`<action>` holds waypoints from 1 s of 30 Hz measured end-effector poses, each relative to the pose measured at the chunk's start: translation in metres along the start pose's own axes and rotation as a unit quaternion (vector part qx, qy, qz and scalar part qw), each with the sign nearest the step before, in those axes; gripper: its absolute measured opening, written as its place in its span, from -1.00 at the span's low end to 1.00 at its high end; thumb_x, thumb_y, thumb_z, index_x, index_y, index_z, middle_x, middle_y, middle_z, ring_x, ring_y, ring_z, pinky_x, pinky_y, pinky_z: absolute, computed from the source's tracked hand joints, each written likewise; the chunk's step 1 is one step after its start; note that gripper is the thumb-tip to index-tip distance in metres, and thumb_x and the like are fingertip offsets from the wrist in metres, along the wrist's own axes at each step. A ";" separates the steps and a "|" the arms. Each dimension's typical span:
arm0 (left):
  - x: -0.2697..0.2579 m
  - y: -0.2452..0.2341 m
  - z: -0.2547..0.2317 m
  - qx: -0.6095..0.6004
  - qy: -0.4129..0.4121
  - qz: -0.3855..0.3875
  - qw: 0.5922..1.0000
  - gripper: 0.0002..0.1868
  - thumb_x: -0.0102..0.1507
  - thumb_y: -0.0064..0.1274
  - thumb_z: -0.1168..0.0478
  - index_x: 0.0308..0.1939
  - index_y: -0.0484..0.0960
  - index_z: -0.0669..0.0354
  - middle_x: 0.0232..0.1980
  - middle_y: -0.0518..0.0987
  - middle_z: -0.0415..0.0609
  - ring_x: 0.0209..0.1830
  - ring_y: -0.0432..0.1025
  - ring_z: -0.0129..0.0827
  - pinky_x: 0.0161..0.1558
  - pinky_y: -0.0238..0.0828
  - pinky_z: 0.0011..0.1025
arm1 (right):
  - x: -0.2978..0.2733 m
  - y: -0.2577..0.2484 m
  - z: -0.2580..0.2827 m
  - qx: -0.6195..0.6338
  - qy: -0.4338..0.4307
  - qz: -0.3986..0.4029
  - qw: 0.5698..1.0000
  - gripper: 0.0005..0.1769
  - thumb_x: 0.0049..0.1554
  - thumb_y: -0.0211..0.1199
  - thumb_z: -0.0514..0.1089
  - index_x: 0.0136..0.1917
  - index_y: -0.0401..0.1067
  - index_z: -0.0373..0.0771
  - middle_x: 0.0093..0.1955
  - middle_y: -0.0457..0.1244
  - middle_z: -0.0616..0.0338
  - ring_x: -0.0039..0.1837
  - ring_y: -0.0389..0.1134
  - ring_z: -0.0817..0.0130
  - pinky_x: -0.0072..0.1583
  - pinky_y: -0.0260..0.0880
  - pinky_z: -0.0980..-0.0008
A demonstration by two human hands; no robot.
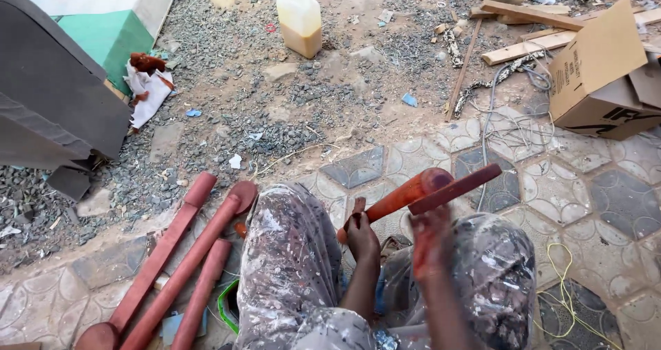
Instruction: Manual sanding of wooden furniture legs using sandpaper to smooth the surface.
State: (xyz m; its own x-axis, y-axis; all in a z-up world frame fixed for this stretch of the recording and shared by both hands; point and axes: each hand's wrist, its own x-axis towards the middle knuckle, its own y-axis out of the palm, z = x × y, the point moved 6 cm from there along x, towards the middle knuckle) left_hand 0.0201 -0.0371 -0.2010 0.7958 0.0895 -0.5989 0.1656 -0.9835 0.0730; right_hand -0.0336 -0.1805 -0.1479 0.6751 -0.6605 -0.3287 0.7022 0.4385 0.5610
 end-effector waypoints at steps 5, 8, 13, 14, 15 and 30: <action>-0.003 0.000 0.013 0.073 0.083 0.035 0.993 -0.51 0.41 -0.27 0.08 0.39 0.48 -0.01 0.43 0.50 -0.13 0.40 0.40 -0.26 0.34 0.24 -0.36 | -0.021 0.046 -0.002 -0.256 -0.061 0.088 0.961 -0.32 -0.03 0.22 -0.28 0.37 0.18 -0.26 0.26 0.25 0.02 0.10 0.27 0.28 0.07 0.30 0.33; -0.030 0.012 -0.001 0.105 0.066 0.074 0.989 -0.47 0.42 -0.31 0.00 0.48 0.37 -0.19 0.42 0.50 -0.18 0.32 0.46 -0.25 0.27 0.35 -0.29 | -0.002 0.032 0.008 -0.301 -0.095 -0.045 0.948 -0.29 -0.01 0.44 0.02 0.24 0.30 -0.46 0.14 0.30 0.01 0.06 0.35 0.28 0.08 0.39 0.36; -0.082 0.042 -0.051 0.065 0.286 0.139 0.946 -0.54 0.34 -0.19 0.31 0.31 0.52 0.00 0.30 0.56 -0.16 0.23 0.46 -0.31 0.26 0.31 -0.40 | -0.003 0.000 0.045 -0.125 -0.131 -0.170 0.969 -0.56 -0.04 0.45 -0.12 0.06 0.43 -0.35 0.00 0.35 0.17 -0.05 0.39 0.40 0.00 0.50 0.40; -0.103 0.046 -0.064 0.107 0.377 0.145 0.908 -0.53 0.34 -0.15 0.27 0.36 0.47 0.10 0.36 0.52 -0.03 0.37 0.36 -0.17 0.35 0.20 -0.27 | -0.016 0.010 0.065 -0.050 -0.139 -0.105 0.984 -0.56 0.00 0.28 -0.09 0.13 0.42 -0.32 0.03 0.35 0.17 0.01 0.41 0.36 0.09 0.47 0.43; -0.125 0.049 -0.073 0.150 0.464 0.148 0.861 -0.48 0.34 -0.11 0.22 0.40 0.42 0.20 0.42 0.48 0.09 0.51 0.25 -0.04 0.44 0.09 -0.15 | -0.032 0.019 0.084 0.025 -0.143 -0.038 0.989 -0.51 0.03 0.11 -0.04 0.19 0.41 -0.29 0.05 0.35 0.16 0.06 0.43 0.31 0.19 0.44 0.46; -0.222 0.028 -0.144 0.341 0.651 0.249 0.631 -0.36 0.33 -0.09 0.16 0.49 0.27 0.31 0.53 0.34 0.24 0.58 0.18 0.04 0.56 -0.18 0.02 | -0.085 -0.040 0.138 0.320 -0.070 -0.131 0.936 -0.32 -0.11 0.17 0.18 0.22 0.28 -0.18 0.04 0.29 0.08 0.13 0.37 0.10 0.27 0.43 -0.06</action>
State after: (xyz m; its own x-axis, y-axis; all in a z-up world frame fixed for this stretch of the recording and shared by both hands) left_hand -0.0681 -0.0620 0.0492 0.5281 -0.6402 0.5578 -0.2289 -0.7399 -0.6326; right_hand -0.1506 -0.2256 -0.0375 0.4308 -0.7869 -0.4419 0.5297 -0.1760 0.8298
